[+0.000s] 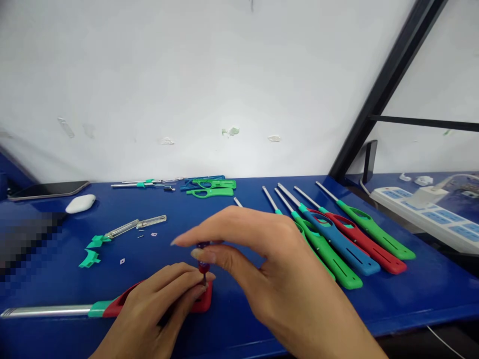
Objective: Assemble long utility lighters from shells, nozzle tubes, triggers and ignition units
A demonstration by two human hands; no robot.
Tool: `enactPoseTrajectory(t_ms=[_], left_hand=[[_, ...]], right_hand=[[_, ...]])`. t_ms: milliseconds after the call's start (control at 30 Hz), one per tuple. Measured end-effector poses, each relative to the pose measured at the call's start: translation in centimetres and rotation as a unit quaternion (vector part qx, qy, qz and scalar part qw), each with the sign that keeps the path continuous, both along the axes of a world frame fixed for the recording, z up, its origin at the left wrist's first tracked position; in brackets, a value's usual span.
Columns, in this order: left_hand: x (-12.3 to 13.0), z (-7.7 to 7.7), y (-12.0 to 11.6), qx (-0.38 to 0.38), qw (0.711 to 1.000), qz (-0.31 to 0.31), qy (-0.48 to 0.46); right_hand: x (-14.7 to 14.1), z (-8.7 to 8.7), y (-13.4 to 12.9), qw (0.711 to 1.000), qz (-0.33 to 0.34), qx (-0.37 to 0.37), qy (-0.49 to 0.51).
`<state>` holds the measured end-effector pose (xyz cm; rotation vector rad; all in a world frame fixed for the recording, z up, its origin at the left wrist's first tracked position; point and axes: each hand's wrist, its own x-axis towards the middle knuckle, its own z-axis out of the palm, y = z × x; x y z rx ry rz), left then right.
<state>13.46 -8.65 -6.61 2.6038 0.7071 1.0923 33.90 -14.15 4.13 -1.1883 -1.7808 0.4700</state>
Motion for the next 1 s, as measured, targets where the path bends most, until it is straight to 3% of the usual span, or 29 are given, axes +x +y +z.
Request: enactPoseTrajectory(t_ms=[267,333,433,500,633,700,800,933,1000], left_hand=[[-0.2,0.3,-0.2,0.03,0.999,0.018,-0.001],[-0.3,0.3,-0.4,0.02,1.0,0.013,-0.001],[-0.4,0.2,-0.5,-0.011,1.0,0.003,-0.001],[-0.2,0.0,-0.6,-0.017,1.0,0.009,-0.001],[0.1,0.0,-0.5,0.007,1.0,0.023,-0.009],[0.1,0.2,-0.3,0.005,1.0,0.018,0.003],[0.2,0.2,-0.1,0.0,1.0,0.009,0.016],[0.1,-0.2,0.2,0.056,0.998,0.015,0.0],[0.0,-0.3,0.2,0.082,0.996,0.02,0.005]], right_hand=[[-1.5,-0.6,0.9,0.996,-0.088,0.028,-0.012],[-1.4,-0.5,0.6,0.998,-0.063,0.026,-0.011],[-0.9,-0.3,0.3,1.0,0.028,-0.01,0.004],[-0.8,-0.3,0.3,0.998,0.039,-0.036,0.022],[-1.5,-0.6,0.7,0.998,-0.063,0.019,0.001],[-1.9,-0.8,0.8,0.995,-0.082,0.049,-0.027],[-1.6,-1.0,0.7,0.999,-0.029,0.025,0.003],[-0.4,-0.8,0.8,0.988,0.106,-0.1,0.053],[-0.4,-0.6,1.1,0.983,0.101,-0.132,0.077]])
